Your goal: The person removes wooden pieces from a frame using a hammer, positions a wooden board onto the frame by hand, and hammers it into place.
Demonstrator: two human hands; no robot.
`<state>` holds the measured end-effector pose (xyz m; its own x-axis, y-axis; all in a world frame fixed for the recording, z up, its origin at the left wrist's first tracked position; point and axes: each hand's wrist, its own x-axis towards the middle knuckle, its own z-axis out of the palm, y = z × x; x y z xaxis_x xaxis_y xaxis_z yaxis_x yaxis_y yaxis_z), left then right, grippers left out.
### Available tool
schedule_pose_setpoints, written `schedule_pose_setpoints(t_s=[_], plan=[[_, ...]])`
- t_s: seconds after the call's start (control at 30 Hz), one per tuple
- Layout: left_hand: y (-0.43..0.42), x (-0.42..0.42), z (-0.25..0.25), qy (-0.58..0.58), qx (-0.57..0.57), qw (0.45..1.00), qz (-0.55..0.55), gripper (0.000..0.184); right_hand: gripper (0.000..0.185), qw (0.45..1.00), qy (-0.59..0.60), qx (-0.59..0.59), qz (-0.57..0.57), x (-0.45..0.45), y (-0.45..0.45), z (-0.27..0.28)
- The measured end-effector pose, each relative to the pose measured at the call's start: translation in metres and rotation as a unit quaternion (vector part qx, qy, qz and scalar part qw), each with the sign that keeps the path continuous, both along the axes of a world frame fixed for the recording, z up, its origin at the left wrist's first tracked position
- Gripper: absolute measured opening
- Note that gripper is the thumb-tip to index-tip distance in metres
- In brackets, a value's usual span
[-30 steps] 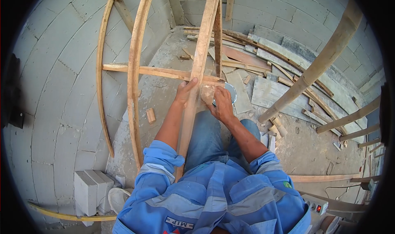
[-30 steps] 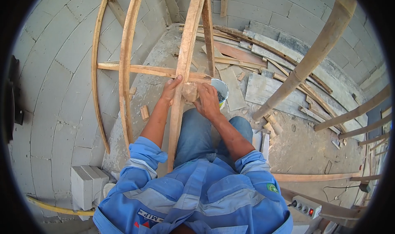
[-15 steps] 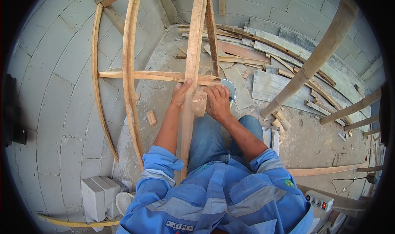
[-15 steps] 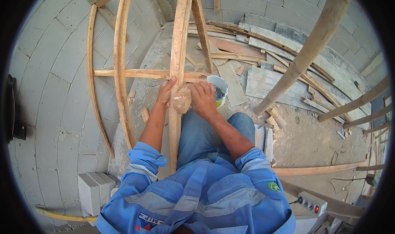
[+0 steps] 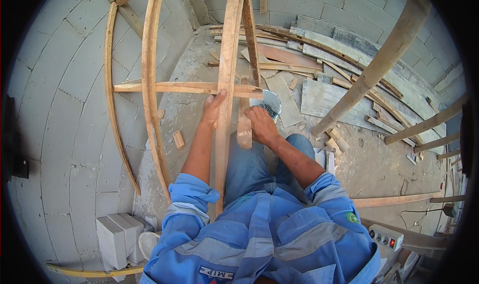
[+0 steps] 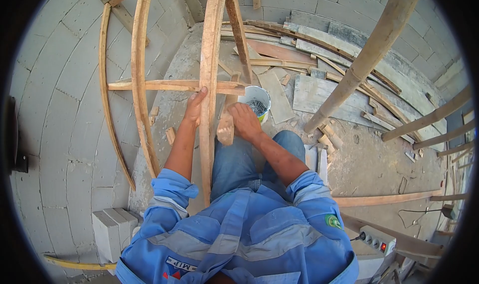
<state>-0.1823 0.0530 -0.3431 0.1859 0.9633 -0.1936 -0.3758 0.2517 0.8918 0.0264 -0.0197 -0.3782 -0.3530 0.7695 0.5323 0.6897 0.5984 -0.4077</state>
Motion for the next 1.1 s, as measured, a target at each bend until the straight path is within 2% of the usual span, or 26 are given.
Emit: schedule_pose_setpoints(t_s=[0.1,0.17,0.27,0.3,0.5,0.57,0.63,0.73,0.83,0.9,0.97,1.07,1.1], plan=[[-0.001,0.003,0.000,0.018,0.027,0.999,0.010,0.057,0.060,0.999,0.038,-0.016,0.006,0.002,0.005,0.014],[0.001,0.004,0.000,0.011,0.030,0.999,0.011,0.058,0.063,0.997,0.068,-0.008,0.032,0.001,-0.003,0.018],[-0.003,0.005,0.004,0.013,0.026,0.999,0.017,0.060,0.058,0.994,0.080,-0.025,0.070,-0.011,-0.027,0.033],[-0.003,0.005,0.004,0.017,0.024,0.999,0.018,0.060,0.060,0.996,0.051,-0.030,0.068,-0.014,-0.030,0.028],[0.002,-0.002,-0.004,-0.003,-0.005,1.000,-0.003,0.065,0.062,0.993,0.098,-0.053,0.044,-0.020,-0.031,0.022],[0.002,0.001,-0.001,0.003,0.009,1.000,0.006,0.068,0.062,0.974,0.180,-0.138,0.012,-0.010,-0.041,0.038],[-0.003,0.003,0.006,0.018,0.017,1.000,0.012,0.067,0.064,0.990,0.133,-0.052,-0.012,0.013,-0.050,0.050],[-0.011,0.007,0.014,0.039,0.021,0.999,0.018,0.063,0.068,0.974,0.224,0.004,0.027,0.052,-0.070,0.096],[-0.006,0.008,0.012,0.037,0.022,0.999,0.023,0.063,0.077,0.967,0.253,-0.026,-0.008,0.077,-0.078,0.120],[-0.006,0.006,0.008,0.031,0.015,0.999,0.021,0.062,0.073,0.961,0.273,-0.024,-0.036,0.087,-0.071,0.116],[-0.004,0.000,0.006,0.026,0.002,1.000,0.011,0.070,0.063,0.943,0.296,-0.071,-0.131,0.100,-0.059,0.126],[0.001,-0.001,-0.001,0.013,0.002,1.000,0.016,0.075,0.070,0.898,0.379,-0.070,-0.212,0.136,-0.028,0.129],[0.000,-0.002,-0.004,0.009,0.001,1.000,0.019,0.075,0.070,0.898,0.369,-0.079,-0.226,0.149,-0.016,0.125]])
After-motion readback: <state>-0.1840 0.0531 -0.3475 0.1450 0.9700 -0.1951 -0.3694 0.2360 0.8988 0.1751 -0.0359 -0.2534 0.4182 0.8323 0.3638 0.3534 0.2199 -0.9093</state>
